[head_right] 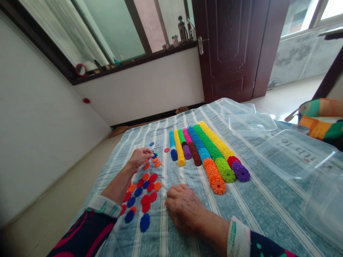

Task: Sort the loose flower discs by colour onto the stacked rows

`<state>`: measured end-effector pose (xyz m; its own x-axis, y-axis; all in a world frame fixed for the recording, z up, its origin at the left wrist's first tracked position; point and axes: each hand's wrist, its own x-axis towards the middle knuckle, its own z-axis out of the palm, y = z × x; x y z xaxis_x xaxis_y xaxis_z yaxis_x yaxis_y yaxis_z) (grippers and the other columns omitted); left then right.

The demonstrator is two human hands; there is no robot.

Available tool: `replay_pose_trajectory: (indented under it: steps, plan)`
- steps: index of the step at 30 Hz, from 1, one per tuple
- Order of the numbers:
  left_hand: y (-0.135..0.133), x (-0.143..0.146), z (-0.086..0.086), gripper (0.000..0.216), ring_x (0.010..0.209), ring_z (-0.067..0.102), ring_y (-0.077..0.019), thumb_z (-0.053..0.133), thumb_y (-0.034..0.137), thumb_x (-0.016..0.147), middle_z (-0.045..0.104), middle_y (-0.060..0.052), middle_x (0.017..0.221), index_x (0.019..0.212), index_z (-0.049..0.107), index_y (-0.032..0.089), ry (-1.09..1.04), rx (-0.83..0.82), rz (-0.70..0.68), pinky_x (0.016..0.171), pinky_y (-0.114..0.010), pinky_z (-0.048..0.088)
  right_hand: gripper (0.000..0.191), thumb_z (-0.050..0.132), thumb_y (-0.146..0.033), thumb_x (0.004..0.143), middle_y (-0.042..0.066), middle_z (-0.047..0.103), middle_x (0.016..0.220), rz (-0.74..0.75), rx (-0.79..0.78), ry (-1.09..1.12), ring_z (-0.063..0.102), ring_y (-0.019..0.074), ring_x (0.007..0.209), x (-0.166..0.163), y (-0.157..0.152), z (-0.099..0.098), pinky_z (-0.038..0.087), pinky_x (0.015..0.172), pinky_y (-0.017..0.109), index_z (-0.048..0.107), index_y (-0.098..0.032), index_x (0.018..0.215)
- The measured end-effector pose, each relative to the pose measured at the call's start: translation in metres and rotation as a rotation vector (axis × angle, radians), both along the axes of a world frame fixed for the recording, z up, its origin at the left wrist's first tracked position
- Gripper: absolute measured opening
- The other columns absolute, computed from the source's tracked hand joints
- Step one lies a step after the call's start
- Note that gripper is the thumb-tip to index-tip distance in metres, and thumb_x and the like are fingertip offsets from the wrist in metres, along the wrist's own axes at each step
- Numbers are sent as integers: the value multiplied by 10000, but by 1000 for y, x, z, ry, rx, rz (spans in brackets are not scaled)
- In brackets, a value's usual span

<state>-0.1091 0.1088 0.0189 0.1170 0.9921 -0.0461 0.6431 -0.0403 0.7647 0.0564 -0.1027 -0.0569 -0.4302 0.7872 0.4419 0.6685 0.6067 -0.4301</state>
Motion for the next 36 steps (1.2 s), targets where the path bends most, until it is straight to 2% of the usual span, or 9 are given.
replay_pose_trajectory:
  steps: [3,11,21,25,29,33,36]
  plan:
    - [-5,8,1,19,563,556,-123,670,159,605,581,28,544,613,653,155,-1,49,-41,555,-242,402,117,548,-177,900,34,632,899,4,3,8,559,193,874,0,0,-1,405,789,347,564,-193,786]
    - [-28,44,-11,56,573,528,-99,683,211,613,613,34,582,615,671,156,-107,7,-229,582,-235,399,105,549,-172,906,42,646,929,5,-9,-5,572,202,914,0,-1,2,412,818,350,581,-184,806]
    - [-22,66,-36,44,573,559,-117,669,196,608,630,17,578,613,684,155,-76,53,-273,581,-239,422,131,521,-188,925,41,650,922,12,-1,-6,568,197,898,1,0,3,412,821,349,585,-189,810]
    - [-12,54,-29,107,595,583,-127,665,245,628,663,12,614,676,712,161,-43,140,-213,603,-238,437,112,537,-184,914,38,648,928,5,-10,-11,564,198,893,1,0,3,410,798,349,583,-189,812]
    - [8,23,-15,106,614,606,-151,642,249,630,664,13,597,644,711,169,129,272,-73,614,-244,433,97,557,-184,892,34,641,927,7,-23,-29,558,200,890,1,0,3,408,794,355,572,-188,797]
    - [21,-6,-12,79,526,563,-146,638,193,611,597,17,489,628,707,158,293,194,60,537,-241,385,90,560,-190,888,34,635,922,3,-33,-43,553,202,882,1,-1,4,406,782,357,566,-189,799]
    - [21,-16,-17,62,505,535,-134,658,197,614,576,19,463,610,708,161,376,162,88,506,-235,347,101,543,-190,899,35,632,919,6,-27,-36,551,201,884,2,-1,4,405,783,354,563,-191,801]
